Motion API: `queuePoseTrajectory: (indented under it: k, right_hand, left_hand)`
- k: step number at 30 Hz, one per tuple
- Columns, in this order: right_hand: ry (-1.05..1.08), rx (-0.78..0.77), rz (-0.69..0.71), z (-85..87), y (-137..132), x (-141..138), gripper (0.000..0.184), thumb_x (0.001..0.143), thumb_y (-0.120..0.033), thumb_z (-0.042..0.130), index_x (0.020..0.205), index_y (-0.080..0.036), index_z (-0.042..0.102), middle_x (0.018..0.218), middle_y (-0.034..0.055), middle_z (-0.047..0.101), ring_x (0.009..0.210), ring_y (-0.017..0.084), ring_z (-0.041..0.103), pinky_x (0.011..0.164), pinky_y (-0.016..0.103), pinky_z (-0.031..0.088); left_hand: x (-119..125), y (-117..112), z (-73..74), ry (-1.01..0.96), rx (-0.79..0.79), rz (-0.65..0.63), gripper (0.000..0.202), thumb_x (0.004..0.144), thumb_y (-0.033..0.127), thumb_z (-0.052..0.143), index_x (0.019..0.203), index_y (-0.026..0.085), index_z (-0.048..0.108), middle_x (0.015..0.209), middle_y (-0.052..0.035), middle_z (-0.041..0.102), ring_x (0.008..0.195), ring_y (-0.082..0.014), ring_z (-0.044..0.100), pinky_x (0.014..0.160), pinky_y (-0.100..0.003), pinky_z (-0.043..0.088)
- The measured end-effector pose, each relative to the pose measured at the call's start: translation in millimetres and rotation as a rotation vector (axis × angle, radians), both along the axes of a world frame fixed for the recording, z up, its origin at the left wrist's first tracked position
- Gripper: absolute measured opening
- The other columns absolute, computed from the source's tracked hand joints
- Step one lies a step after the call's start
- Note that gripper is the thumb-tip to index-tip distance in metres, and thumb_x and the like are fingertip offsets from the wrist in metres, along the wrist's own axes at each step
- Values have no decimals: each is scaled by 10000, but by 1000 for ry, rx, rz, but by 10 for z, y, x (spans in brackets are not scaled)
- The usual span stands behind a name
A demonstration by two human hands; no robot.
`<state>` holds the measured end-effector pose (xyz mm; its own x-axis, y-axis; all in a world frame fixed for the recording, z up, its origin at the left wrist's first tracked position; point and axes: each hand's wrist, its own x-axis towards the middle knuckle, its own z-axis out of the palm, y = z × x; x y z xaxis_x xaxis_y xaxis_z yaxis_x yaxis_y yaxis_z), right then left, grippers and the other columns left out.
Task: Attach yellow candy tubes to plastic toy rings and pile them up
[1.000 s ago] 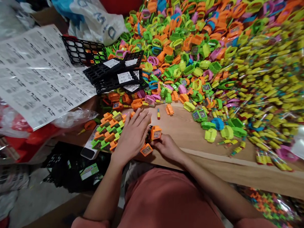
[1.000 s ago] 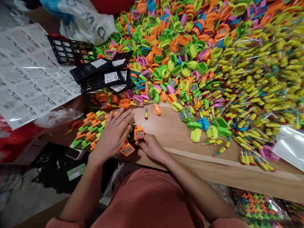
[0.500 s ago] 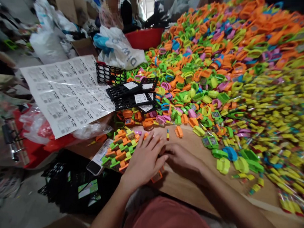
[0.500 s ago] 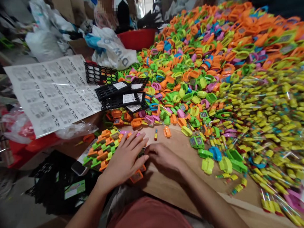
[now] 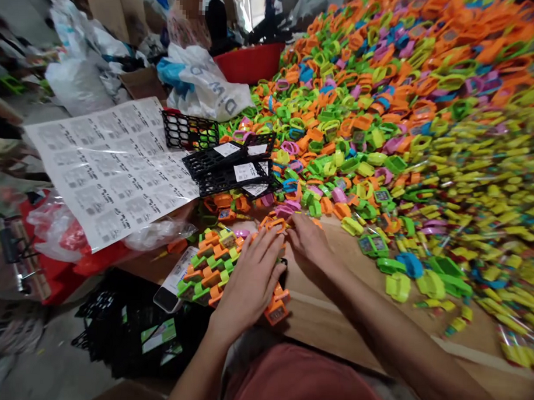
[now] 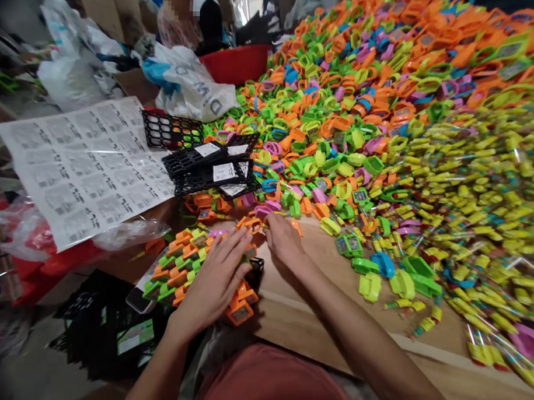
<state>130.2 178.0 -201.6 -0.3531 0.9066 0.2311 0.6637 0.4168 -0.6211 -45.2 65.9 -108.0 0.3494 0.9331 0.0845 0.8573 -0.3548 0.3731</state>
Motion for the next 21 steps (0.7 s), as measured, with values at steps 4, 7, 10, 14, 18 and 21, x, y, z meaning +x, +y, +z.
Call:
queuePoseTrajectory:
  k: [4,7,10,14,18,21]
  right_hand:
    - [338,-175,33,46,-353,324,158,941,-300,608,1026,-169,634,980,72,643,897,221,577,824,326,467]
    - [560,-416,51,39,-621,351,228,888,-367,694,966,-161,634,879,42,615,806,190,556,752,293,471]
    - [797,-727,134,-8,-827,233,318,872,-384,697,1077,-165,591,811,2,581,675,144,520,639,250,462]
    - [824,-747,286,-51,-935,105,161,909,-304,584,999,-172,563,835,6,574,714,136,535,681,244,483]
    - [597,-331,344,-122,-961,109,159,872,-86,430,933,-178,545,897,36,601,803,156,547,790,273,478]
    - [507,-98,382,-234,-1004,83,239,836,-23,400,941,-183,544,908,64,609,833,187,546,822,311,488]
  left_hand:
    - [-33,7,-22,-34,27,8,509,1086,325,326,1584,218,339,1681,-89,313,1593,-218,214,1324,-522,207]
    - [-43,20,-21,-23,41,-7,507,1080,312,333,1582,239,343,1686,-68,306,1601,-226,181,1324,-517,209]
    - [-39,30,-7,8,36,-12,496,1075,297,328,1568,263,376,1656,-46,372,1599,-241,190,1320,-541,205]
    - [-35,29,1,38,26,-13,495,1069,275,319,1558,263,399,1619,-35,436,1598,-249,189,1315,-563,203]
    - [-34,28,-13,43,20,-1,503,1071,281,312,1569,245,381,1610,-50,447,1590,-249,213,1312,-563,213]
    - [-13,55,-11,33,6,21,492,1080,311,299,1544,195,418,1586,-73,477,1573,-255,255,1312,-546,228]
